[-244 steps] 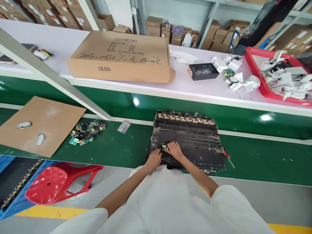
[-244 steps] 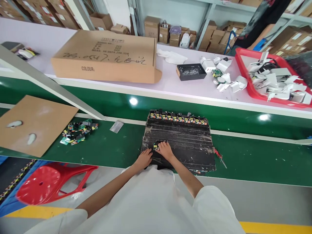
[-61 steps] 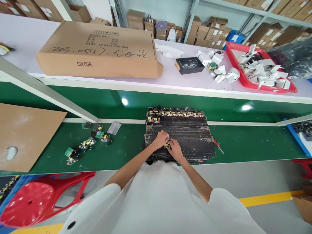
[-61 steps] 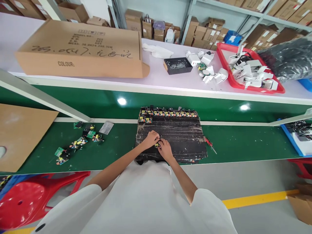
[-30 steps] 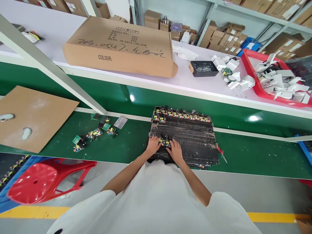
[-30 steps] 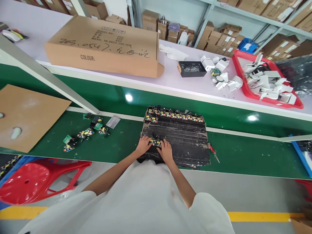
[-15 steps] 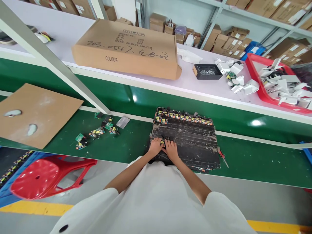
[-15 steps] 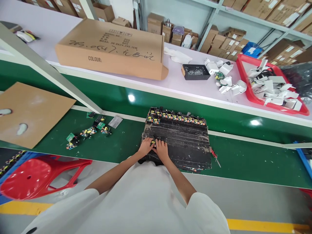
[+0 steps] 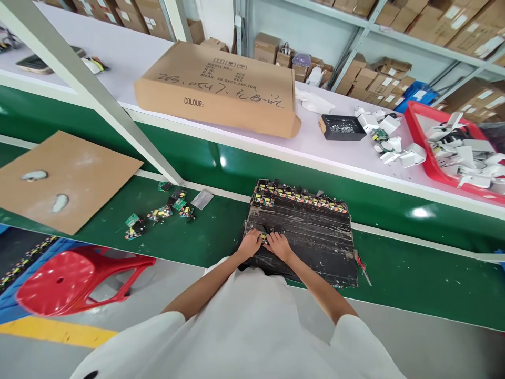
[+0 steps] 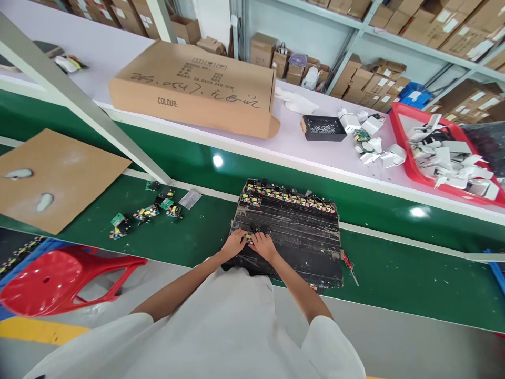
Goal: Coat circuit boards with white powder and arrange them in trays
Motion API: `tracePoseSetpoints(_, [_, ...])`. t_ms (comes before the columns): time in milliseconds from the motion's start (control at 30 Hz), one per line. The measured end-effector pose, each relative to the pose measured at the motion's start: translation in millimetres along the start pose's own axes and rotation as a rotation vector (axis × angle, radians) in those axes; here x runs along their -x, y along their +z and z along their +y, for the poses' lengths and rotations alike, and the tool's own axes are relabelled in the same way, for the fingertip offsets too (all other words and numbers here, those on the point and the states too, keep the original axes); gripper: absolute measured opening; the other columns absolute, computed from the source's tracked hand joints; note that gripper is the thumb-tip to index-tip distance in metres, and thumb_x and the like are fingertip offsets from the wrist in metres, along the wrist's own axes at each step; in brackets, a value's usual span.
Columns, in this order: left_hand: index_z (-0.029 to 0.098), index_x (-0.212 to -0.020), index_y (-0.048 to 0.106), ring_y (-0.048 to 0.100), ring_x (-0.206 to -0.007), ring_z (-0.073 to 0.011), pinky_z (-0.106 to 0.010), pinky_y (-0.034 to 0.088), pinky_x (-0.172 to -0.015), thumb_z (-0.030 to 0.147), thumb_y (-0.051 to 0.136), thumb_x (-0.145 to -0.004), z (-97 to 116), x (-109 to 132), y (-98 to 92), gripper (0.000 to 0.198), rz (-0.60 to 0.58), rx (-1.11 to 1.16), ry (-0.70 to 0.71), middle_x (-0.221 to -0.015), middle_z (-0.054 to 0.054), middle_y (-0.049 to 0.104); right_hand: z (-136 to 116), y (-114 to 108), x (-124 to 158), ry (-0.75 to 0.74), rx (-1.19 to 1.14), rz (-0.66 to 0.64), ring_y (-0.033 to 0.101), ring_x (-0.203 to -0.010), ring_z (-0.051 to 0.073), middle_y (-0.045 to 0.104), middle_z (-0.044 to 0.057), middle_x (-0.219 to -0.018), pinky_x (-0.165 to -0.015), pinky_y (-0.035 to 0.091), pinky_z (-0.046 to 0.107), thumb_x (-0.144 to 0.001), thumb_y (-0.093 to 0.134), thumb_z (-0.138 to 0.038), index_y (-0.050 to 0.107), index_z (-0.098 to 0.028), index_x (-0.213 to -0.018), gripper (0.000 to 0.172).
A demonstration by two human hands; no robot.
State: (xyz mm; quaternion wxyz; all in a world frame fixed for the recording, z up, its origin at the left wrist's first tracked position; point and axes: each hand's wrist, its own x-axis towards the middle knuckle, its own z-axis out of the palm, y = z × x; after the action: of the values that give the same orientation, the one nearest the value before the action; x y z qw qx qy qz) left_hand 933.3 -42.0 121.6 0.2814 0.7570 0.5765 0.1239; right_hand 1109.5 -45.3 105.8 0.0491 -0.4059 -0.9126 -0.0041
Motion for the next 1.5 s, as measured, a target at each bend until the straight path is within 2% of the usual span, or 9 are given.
tracePoseSetpoints(133, [0.015,-0.104,0.058,0.055,-0.102,-0.0202,-0.034,0.043,-0.094,0.012,0.042,-0.085,-3,2,-3.0,0.025,0.011,0.042,-0.008,-0.101,-0.009,0.060,9,3,1,-0.023,0.022,0.011,0.050,-0.084,0.024,0.056,0.010,-0.088,-0.068,0.040,0.031,-0.092,0.054,-0.037,0.057,-0.011,-0.107,0.029])
tracePoseSetpoints(267, [0.017,-0.101,0.061,0.055,-0.099,-0.0203,-0.034,0.045,-0.092,0.012,0.043,-0.084,-5,4,-6.6,0.025,-0.004,0.061,0.010,-0.098,-0.008,0.060,39,-2,-6,-0.016,0.045,0.021,0.051,-0.083,0.025,0.057,0.010,-0.087,-0.069,0.040,0.032,-0.091,0.056,-0.036,0.058,-0.011,-0.104,0.029])
tracePoseSetpoints(567, [0.016,-0.101,0.064,0.053,-0.100,-0.0198,-0.034,0.044,-0.094,0.011,0.045,-0.083,-10,7,-10.4,0.027,-0.074,0.063,0.087,-0.100,-0.008,0.058,122,-16,-65,0.034,0.075,0.026,0.051,-0.092,0.028,0.057,0.015,-0.095,-0.075,0.044,0.034,-0.094,0.049,-0.035,0.057,-0.012,-0.108,0.028])
tracePoseSetpoints(800, [0.015,-0.101,0.065,0.055,-0.096,-0.0189,-0.031,0.045,-0.091,0.007,0.044,-0.082,-11,6,-14.8,0.030,-0.112,0.059,0.095,-0.097,-0.008,0.058,138,-8,-83,0.012,0.044,-0.007,0.051,-0.093,0.030,0.057,0.016,-0.096,-0.077,0.045,0.037,-0.096,0.045,-0.034,0.058,-0.012,-0.108,0.028])
tracePoseSetpoints(1000, [0.016,-0.102,0.064,0.054,-0.097,-0.0195,-0.032,0.044,-0.092,0.008,0.042,-0.082,-10,4,-18.4,0.031,-0.138,0.075,0.090,-0.098,-0.008,0.058,134,0,-76,0.051,-0.019,-0.017,0.051,-0.096,0.029,0.057,0.016,-0.101,-0.080,0.045,0.038,-0.097,0.038,-0.031,0.057,-0.013,-0.116,0.032])
tracePoseSetpoints(1200, [0.015,-0.102,0.065,0.055,-0.099,-0.0216,-0.035,0.043,-0.094,0.011,0.044,-0.082,-5,5,-23.6,0.030,-0.156,0.146,0.076,-0.099,-0.009,0.059,113,-9,-62,0.181,-0.088,0.070,0.046,-0.106,0.034,0.050,0.021,-0.118,-0.085,0.041,0.047,-0.098,0.028,-0.032,0.051,-0.008,-0.124,0.042])
tracePoseSetpoints(1300, [0.016,-0.106,0.064,0.058,-0.096,-0.0195,-0.033,0.045,-0.091,0.014,0.043,-0.083,-5,16,-32.8,0.031,-0.132,0.215,0.030,-0.103,-0.008,0.061,90,-18,-51,0.196,-0.164,0.119,0.047,-0.107,0.032,0.051,0.019,-0.117,-0.088,0.040,0.047,-0.099,0.025,-0.030,0.055,-0.009,-0.116,0.040])
tracePoseSetpoints(1367, [0.018,-0.106,0.064,0.059,-0.094,-0.0175,-0.029,0.046,-0.088,0.014,0.043,-0.083,-9,28,-41.7,0.031,-0.098,0.267,-0.032,-0.103,-0.007,0.062,67,-23,-45,0.147,-0.241,0.124,0.051,-0.103,0.028,0.055,0.016,-0.109,-0.088,0.041,0.043,-0.100,0.024,-0.028,0.059,-0.011,-0.106,0.039])
tracePoseSetpoints(1500, [0.022,-0.102,0.066,0.062,-0.091,-0.0145,-0.023,0.048,-0.082,0.018,0.041,-0.085,-35,65,-61.0,0.030,0.022,0.358,-0.228,-0.102,-0.003,0.066,8,-29,-38,-0.008,-0.408,0.065,0.059,-0.083,0.020,0.061,0.008,-0.087,-0.075,0.046,0.032,-0.101,0.025,-0.026,0.059,-0.016,-0.095,0.036])
